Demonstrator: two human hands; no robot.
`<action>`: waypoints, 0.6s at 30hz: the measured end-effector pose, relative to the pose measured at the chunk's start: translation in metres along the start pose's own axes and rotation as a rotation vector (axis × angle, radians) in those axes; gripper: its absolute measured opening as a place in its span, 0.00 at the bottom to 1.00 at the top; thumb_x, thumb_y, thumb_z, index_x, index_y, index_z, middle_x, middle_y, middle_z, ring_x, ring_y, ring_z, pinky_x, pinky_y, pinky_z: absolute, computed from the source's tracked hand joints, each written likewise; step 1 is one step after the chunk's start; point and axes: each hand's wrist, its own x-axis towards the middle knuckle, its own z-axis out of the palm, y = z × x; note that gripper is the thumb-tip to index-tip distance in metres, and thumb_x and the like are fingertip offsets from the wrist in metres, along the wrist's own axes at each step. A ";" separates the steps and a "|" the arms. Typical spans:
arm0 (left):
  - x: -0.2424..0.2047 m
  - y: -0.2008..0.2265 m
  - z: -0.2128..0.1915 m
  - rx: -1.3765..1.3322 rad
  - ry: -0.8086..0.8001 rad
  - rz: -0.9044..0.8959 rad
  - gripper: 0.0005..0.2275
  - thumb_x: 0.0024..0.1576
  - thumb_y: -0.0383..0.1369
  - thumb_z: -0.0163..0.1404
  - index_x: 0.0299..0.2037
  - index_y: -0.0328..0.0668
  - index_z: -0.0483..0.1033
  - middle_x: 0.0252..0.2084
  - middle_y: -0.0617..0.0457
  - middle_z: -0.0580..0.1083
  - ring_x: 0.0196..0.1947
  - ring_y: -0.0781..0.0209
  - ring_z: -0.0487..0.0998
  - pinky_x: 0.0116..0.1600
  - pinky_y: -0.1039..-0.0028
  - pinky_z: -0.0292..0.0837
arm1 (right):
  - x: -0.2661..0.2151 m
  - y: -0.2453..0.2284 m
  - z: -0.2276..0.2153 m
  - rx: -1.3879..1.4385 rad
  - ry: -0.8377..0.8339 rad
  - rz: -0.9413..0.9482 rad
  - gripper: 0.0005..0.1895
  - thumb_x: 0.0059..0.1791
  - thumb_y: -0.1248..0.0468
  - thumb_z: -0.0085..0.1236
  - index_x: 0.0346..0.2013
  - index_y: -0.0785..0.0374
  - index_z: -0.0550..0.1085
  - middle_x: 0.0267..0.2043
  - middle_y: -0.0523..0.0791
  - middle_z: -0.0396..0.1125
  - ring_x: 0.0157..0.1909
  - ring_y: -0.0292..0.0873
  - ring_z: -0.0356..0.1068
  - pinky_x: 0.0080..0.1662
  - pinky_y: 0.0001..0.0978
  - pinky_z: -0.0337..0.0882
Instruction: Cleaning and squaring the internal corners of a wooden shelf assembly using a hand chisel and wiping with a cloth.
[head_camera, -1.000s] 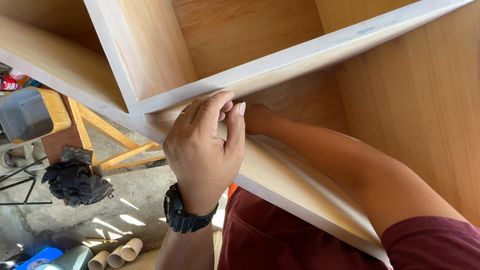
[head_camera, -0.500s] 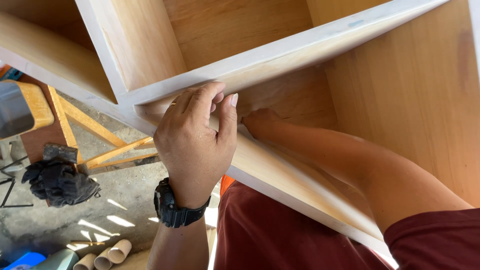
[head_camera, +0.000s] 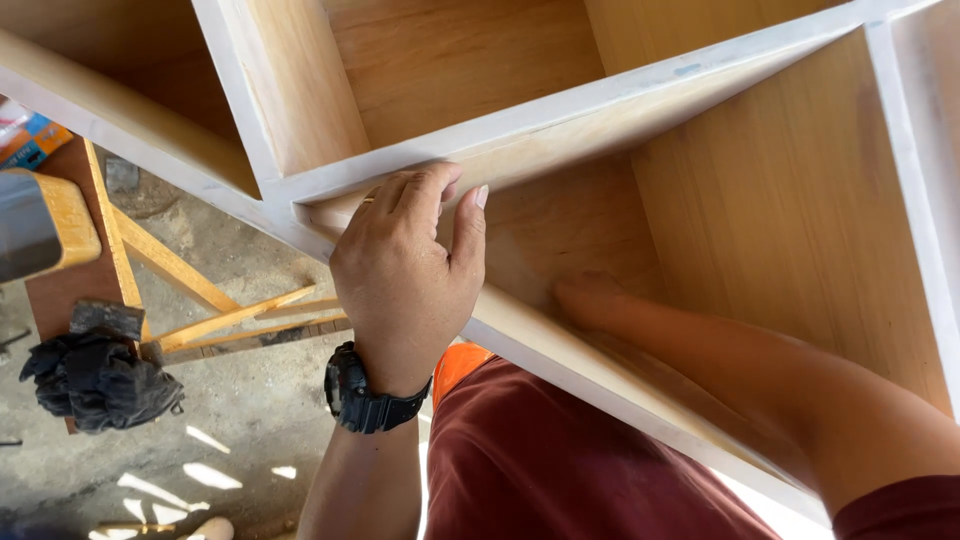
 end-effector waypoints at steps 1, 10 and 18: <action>-0.001 0.000 0.001 0.000 0.007 0.010 0.05 0.67 0.34 0.57 0.48 0.44 0.80 0.42 0.55 0.82 0.42 0.51 0.82 0.47 0.60 0.74 | 0.003 0.008 0.008 0.000 0.011 0.004 0.16 0.53 0.63 0.45 0.46 0.59 0.81 0.53 0.54 0.77 0.55 0.61 0.78 0.51 0.53 0.78; -0.004 -0.010 0.006 -0.105 0.189 0.031 0.07 0.65 0.36 0.59 0.50 0.49 0.82 0.38 0.56 0.79 0.38 0.54 0.85 0.42 0.65 0.81 | -0.079 0.000 -0.167 0.722 0.088 -0.252 0.25 0.58 0.60 0.48 0.68 0.68 0.73 0.25 0.54 0.76 0.25 0.50 0.78 0.27 0.41 0.78; -0.014 -0.025 -0.045 -0.725 0.190 -0.206 0.10 0.69 0.37 0.52 0.51 0.41 0.81 0.49 0.52 0.84 0.45 0.64 0.85 0.48 0.76 0.81 | -0.218 -0.053 -0.260 1.105 0.154 -0.462 0.28 0.55 0.58 0.52 0.71 0.57 0.78 0.21 0.59 0.72 0.21 0.49 0.71 0.24 0.39 0.74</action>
